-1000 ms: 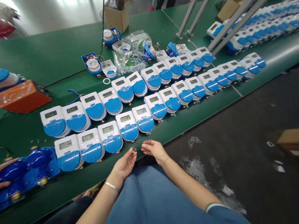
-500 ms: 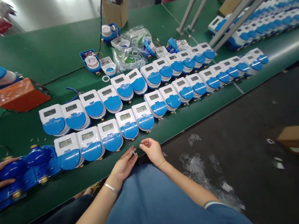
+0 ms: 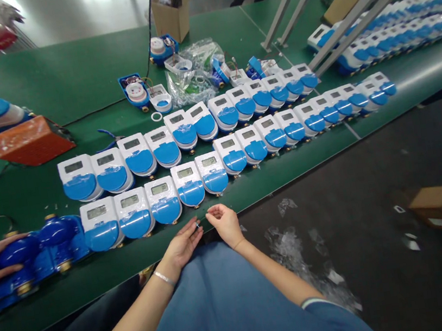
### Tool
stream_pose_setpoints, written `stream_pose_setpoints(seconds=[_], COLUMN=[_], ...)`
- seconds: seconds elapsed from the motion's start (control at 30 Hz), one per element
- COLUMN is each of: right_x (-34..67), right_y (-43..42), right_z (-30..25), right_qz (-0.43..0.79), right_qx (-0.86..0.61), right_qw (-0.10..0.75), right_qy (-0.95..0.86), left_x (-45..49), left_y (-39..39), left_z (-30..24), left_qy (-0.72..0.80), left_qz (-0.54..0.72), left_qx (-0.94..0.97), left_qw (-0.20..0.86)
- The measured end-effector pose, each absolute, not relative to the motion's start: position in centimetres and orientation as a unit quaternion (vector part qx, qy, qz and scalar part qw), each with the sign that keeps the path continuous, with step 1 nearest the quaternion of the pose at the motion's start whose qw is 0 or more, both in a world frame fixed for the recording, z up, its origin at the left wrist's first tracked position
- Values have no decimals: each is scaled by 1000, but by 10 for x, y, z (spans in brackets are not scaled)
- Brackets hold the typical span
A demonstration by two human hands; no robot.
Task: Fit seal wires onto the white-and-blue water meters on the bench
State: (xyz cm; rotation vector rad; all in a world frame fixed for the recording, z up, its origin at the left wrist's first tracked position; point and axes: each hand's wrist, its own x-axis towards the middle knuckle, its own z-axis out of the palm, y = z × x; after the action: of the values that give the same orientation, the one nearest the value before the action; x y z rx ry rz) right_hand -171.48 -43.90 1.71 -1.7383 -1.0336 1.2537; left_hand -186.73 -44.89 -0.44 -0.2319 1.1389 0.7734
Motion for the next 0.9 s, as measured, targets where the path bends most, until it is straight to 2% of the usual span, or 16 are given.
stream_pose_setpoints(seconds=[0.9], right_x=[-1716], right_y=[-441], right_z=[18], right_qz=[482], right_qx=[-681], right_qw=[371], right_qy=[-407], left_x=[-1863], left_y=[-453], left_z=[-11], left_qy=[574], left_qz=[366], left_qx=[-10], left_qw=[732])
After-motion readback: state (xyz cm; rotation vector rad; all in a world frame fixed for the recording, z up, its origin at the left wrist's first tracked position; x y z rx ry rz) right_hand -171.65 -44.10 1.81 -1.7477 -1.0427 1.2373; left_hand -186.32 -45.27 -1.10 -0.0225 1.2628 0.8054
